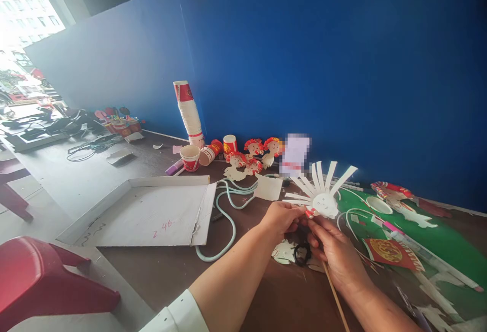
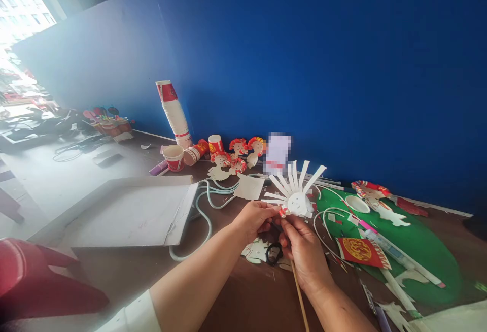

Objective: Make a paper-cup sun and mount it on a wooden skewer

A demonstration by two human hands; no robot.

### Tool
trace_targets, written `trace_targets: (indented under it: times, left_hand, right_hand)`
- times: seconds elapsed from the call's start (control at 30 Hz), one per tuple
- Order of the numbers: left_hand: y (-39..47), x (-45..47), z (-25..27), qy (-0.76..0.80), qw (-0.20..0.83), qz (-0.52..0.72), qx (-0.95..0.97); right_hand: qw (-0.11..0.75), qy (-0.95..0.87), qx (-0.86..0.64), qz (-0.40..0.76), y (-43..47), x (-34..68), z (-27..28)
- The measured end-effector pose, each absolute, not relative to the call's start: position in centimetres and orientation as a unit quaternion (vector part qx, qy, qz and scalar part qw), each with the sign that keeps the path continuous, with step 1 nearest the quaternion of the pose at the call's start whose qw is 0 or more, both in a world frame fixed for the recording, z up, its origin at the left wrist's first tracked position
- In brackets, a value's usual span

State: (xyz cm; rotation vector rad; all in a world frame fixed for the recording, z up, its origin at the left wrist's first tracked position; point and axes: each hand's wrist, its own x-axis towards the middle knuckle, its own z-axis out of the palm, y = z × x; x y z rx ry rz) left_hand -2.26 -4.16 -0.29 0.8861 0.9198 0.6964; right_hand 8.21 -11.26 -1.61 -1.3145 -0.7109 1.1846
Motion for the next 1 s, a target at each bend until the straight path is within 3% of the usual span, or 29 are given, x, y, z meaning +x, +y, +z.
trace_targets:
  times: [0.37,0.77,1.0]
  left_hand:
    - [-4.6,-1.8,0.1,0.448,0.740,0.314,0.390]
    - [-3.9,-1.5,-1.1,0.474,0.682,0.322,0.455]
    - [-3.9,-1.5,-1.4,0.464,0.695,0.334,0.436]
  right_hand:
    - [0.537,-0.355,-0.607,0.465,-11.5,8.5,-1.6]
    - [0.425,-0.518,-0.688,0.281,-11.4,9.2,-3.3]
    - [0.439,-0.489,-0.684,0.317,-11.4,9.0,-3.2]
